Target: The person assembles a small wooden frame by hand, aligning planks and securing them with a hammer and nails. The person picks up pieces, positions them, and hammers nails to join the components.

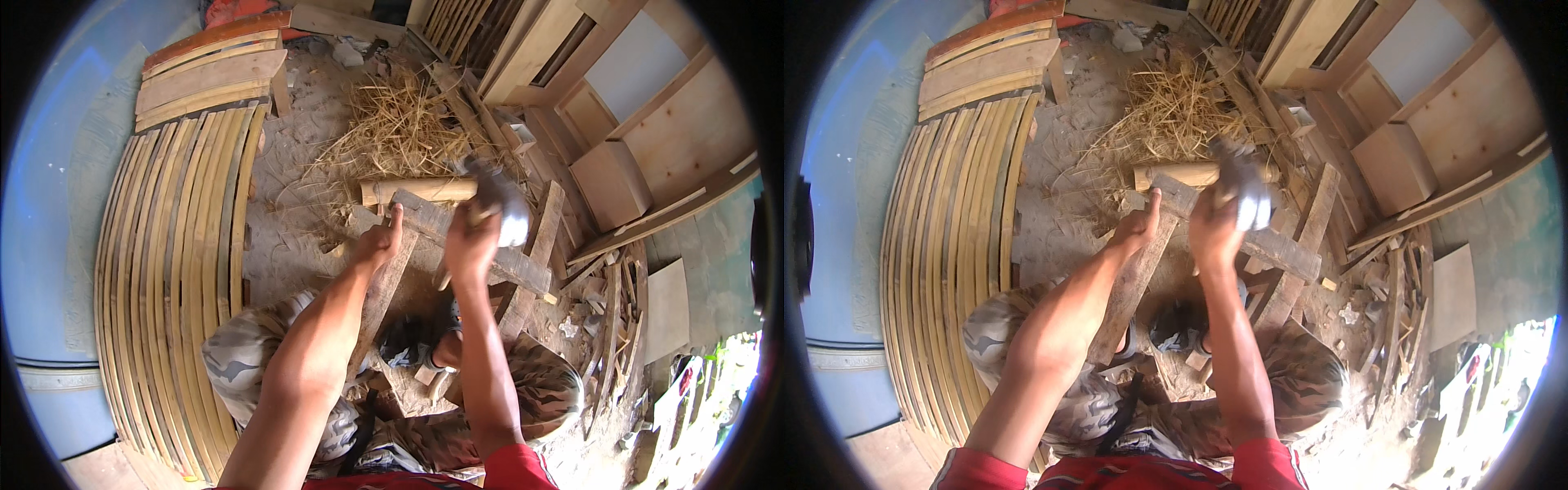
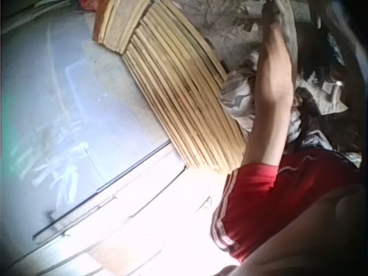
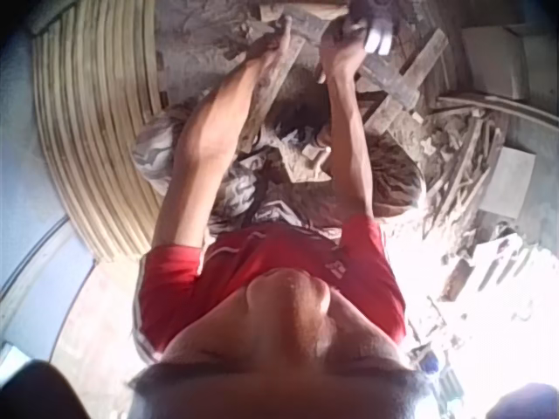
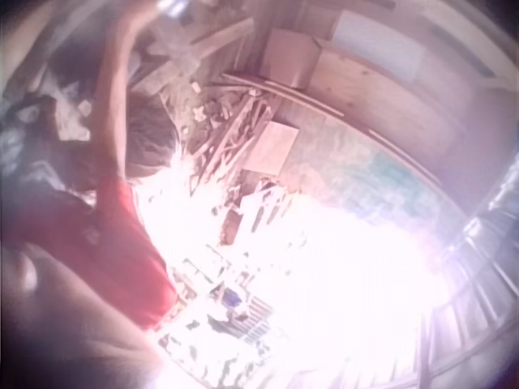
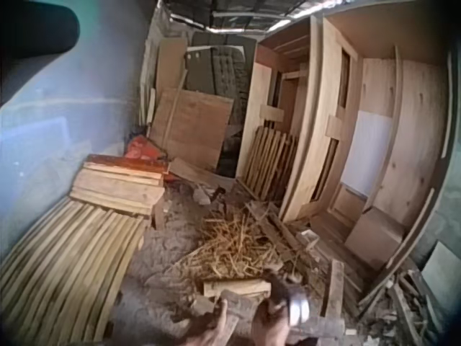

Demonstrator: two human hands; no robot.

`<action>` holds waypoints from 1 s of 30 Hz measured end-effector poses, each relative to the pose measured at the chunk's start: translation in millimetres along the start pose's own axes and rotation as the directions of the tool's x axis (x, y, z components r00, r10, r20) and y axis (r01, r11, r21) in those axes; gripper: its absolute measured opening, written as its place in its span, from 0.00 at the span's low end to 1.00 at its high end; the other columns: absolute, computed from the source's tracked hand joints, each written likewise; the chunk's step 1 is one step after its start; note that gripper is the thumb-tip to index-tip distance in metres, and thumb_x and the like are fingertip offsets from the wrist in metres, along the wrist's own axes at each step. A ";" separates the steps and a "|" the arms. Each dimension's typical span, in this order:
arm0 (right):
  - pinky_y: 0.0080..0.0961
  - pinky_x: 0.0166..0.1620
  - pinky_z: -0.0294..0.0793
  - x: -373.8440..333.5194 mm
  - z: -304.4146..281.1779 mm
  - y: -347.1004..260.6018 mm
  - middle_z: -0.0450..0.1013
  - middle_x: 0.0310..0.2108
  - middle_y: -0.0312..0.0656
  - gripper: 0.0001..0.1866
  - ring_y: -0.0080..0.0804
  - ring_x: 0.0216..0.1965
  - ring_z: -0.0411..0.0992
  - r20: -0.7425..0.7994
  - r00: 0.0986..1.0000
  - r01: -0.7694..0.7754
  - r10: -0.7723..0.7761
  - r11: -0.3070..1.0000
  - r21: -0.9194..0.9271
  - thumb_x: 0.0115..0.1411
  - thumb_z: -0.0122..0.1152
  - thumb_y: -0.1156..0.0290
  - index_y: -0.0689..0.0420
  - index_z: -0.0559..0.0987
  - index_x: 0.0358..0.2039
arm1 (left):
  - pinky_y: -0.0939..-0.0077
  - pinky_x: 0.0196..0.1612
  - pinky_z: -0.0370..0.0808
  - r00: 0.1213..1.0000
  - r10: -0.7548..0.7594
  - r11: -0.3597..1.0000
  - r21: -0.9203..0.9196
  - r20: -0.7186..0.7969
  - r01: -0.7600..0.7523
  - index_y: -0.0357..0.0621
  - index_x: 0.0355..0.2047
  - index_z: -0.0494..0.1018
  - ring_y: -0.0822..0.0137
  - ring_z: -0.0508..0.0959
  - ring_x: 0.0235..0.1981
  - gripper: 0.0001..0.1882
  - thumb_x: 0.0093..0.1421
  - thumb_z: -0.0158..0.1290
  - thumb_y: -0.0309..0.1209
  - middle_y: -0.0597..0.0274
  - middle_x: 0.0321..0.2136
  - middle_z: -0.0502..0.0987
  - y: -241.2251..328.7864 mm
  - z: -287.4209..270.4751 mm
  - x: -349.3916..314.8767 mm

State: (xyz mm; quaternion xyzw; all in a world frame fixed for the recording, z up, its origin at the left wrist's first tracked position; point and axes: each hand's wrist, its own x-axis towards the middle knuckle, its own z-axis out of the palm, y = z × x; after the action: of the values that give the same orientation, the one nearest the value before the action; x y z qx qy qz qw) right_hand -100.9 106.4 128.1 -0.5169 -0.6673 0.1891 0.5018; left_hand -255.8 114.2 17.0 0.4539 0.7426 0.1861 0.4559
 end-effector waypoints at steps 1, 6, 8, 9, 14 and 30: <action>0.38 0.36 0.73 -4.8 7.4 12.9 0.76 0.28 0.53 0.10 0.46 0.31 0.74 0.050 0.997 0.065 -0.059 0.989 -0.136 0.57 0.54 0.80 0.64 0.75 0.40 | 0.51 0.66 0.60 0.998 0.058 0.998 0.005 -0.002 -0.058 0.31 0.53 0.75 0.35 0.68 0.60 0.57 0.62 0.14 0.72 0.25 0.51 0.72 -8.0 8.2 3.0; 0.50 0.47 0.74 -7.7 -2.3 11.1 0.76 0.34 0.68 0.15 0.65 0.43 0.75 0.226 0.907 -0.274 0.355 0.906 -0.323 0.55 0.57 0.68 0.67 0.77 0.38 | 0.54 0.66 0.61 0.994 0.047 0.999 -0.002 0.099 -0.047 0.25 0.53 0.72 0.35 0.68 0.60 0.57 0.63 0.15 0.70 0.25 0.52 0.71 6.3 -5.1 -14.9; 0.49 0.47 0.74 -5.3 -5.4 1.1 0.76 0.35 0.68 0.16 0.65 0.43 0.75 0.204 0.916 -0.304 0.345 0.929 -0.211 0.56 0.58 0.67 0.68 0.76 0.38 | 0.53 0.65 0.63 0.999 0.021 1.000 0.002 0.028 -0.021 0.25 0.51 0.73 0.34 0.70 0.59 0.57 0.63 0.16 0.71 0.25 0.51 0.72 4.2 -3.3 -12.1; 0.47 0.46 0.74 -7.9 -1.6 7.1 0.76 0.35 0.68 0.16 0.65 0.43 0.75 0.250 0.914 -0.259 0.321 0.933 -0.252 0.56 0.58 0.67 0.68 0.76 0.38 | 0.52 0.64 0.64 1.000 0.008 1.000 0.004 -0.008 -0.008 0.24 0.50 0.74 0.34 0.70 0.58 0.57 0.63 0.16 0.71 0.25 0.50 0.73 2.4 -1.3 -9.2; 0.37 0.40 0.76 -1.1 0.5 22.0 0.78 0.30 0.53 0.10 0.47 0.34 0.78 0.160 0.984 -0.046 0.074 0.984 -0.171 0.60 0.57 0.75 0.65 0.76 0.42 | 0.50 0.62 0.65 0.998 0.034 0.999 0.007 -0.050 -0.033 0.25 0.48 0.76 0.34 0.72 0.57 0.59 0.62 0.15 0.72 0.25 0.48 0.74 -3.7 7.9 2.6; 0.47 0.45 0.76 -9.7 4.0 28.3 0.77 0.33 0.64 0.16 0.62 0.41 0.77 0.302 0.905 -0.185 0.300 0.916 -0.355 0.57 0.57 0.70 0.68 0.77 0.42 | 0.47 0.56 0.70 0.988 0.077 0.996 0.055 -0.132 -0.070 0.32 0.45 0.78 0.35 0.77 0.49 0.54 0.64 0.15 0.69 0.30 0.39 0.79 -5.4 9.0 7.4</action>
State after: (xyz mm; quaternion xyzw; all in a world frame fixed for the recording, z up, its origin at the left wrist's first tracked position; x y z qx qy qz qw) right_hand -90.6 110.1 100.0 -0.6287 -0.6971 0.2297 0.2571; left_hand -252.1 116.4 4.8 0.4788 0.7587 0.2140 0.3865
